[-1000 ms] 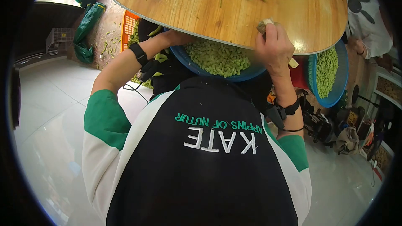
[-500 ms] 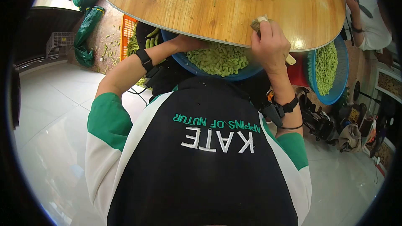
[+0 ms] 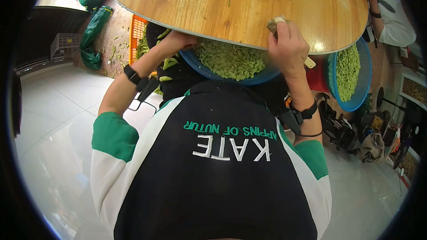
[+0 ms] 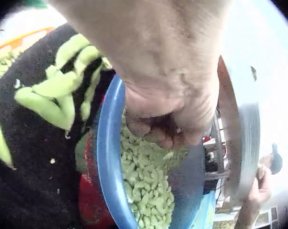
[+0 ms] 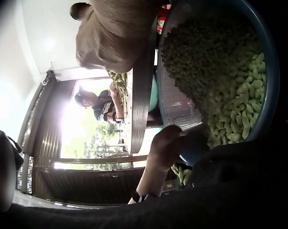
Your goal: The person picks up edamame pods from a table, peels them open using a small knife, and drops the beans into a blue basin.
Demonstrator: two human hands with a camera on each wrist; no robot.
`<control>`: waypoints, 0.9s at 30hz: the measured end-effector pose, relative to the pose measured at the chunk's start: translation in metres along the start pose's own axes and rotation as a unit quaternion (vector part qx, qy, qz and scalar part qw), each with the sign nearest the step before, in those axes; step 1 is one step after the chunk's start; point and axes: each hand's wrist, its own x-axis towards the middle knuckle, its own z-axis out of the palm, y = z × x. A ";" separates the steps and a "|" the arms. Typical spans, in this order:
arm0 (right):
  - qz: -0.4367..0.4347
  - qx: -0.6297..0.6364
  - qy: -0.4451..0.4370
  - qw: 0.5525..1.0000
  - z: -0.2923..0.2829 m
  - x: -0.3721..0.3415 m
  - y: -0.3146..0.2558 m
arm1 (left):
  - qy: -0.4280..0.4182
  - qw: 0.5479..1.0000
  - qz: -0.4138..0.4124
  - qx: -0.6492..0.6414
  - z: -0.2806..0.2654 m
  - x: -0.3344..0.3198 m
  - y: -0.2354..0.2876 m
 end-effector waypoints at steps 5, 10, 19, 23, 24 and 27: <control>-0.022 0.001 0.017 1.000 0.002 0.002 0.000 | 0.023 0.983 -0.109 -0.147 -0.013 -0.029 0.014; -0.012 -0.003 0.008 1.000 0.000 0.002 0.000 | -0.026 0.970 -0.094 -0.221 0.014 -0.024 0.013; -0.011 0.000 0.003 1.000 0.000 0.001 0.001 | 0.017 0.945 -0.100 -0.311 0.018 -0.030 0.017; -0.021 0.004 0.008 1.000 0.000 0.002 0.000 | 0.017 0.953 -0.099 -0.287 0.019 -0.027 0.006; -0.018 0.003 0.011 1.000 0.000 0.002 -0.001 | 0.014 0.970 -0.088 -0.228 0.019 -0.025 0.003; -0.018 -0.001 0.010 1.000 0.000 0.001 -0.001 | 0.019 0.995 -0.057 -0.075 0.020 -0.021 0.005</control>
